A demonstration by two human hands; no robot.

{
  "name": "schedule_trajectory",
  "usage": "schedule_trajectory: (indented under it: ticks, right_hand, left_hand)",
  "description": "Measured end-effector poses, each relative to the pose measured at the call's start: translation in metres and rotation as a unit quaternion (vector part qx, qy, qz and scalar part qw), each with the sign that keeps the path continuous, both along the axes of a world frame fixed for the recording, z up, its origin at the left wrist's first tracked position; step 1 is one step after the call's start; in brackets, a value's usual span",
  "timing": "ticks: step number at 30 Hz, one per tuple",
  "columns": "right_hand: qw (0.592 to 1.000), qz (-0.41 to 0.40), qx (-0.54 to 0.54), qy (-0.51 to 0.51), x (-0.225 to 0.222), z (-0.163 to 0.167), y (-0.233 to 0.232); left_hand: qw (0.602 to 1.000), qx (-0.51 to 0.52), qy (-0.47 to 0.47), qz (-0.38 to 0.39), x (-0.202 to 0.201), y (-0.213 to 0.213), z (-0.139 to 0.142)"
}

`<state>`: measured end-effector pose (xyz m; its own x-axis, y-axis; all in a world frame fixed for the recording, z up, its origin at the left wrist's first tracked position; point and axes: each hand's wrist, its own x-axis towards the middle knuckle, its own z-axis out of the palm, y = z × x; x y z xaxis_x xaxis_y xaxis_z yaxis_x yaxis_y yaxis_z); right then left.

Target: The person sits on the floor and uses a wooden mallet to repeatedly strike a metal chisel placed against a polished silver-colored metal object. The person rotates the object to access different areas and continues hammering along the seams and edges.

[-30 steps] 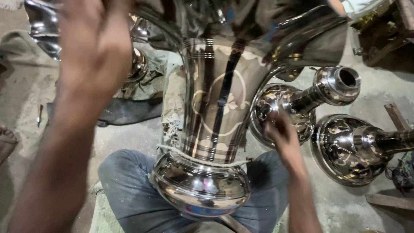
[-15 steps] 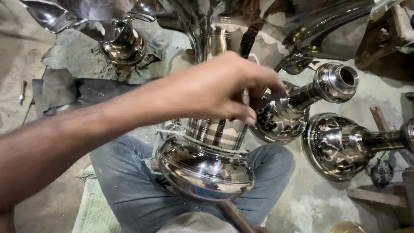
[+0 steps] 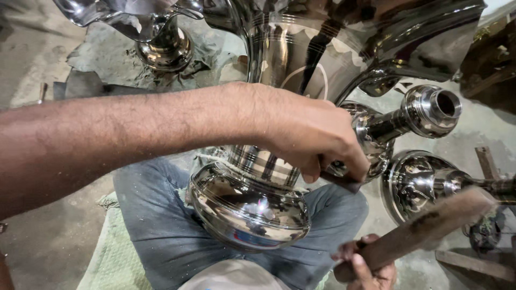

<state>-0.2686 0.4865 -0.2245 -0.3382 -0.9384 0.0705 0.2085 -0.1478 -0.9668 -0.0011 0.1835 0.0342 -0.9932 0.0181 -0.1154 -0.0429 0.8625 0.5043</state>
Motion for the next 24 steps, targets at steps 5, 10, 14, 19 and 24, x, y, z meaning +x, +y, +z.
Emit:
schedule_trajectory:
  ticks: [5, 10, 14, 19, 24]
  right_hand:
    - [0.989, -0.100, -0.059, 0.094, 0.034, 0.018, -0.026]
    - [0.985, -0.131, -0.059, 0.094, 0.047, 0.023, -0.038]
    - [0.975, -0.153, -0.078, 0.144, 0.056, 0.018, -0.047]
    - [0.981, -0.122, -0.037, 0.147, 0.048, 0.010, -0.060]
    - [0.986, -0.150, -0.066, 0.029, 0.038, 0.013, -0.064]
  left_hand:
    - [0.998, -0.008, 0.042, -0.044, -0.007, 0.001, -0.003]
    - [0.999, -0.028, 0.020, -0.033, -0.007, 0.003, -0.002]
    - [0.999, -0.019, 0.019, -0.035, -0.008, 0.002, -0.003]
    - [1.000, -0.018, 0.012, -0.020, -0.005, 0.002, -0.009]
    - [0.998, -0.026, 0.050, -0.030, -0.001, 0.000, -0.008]
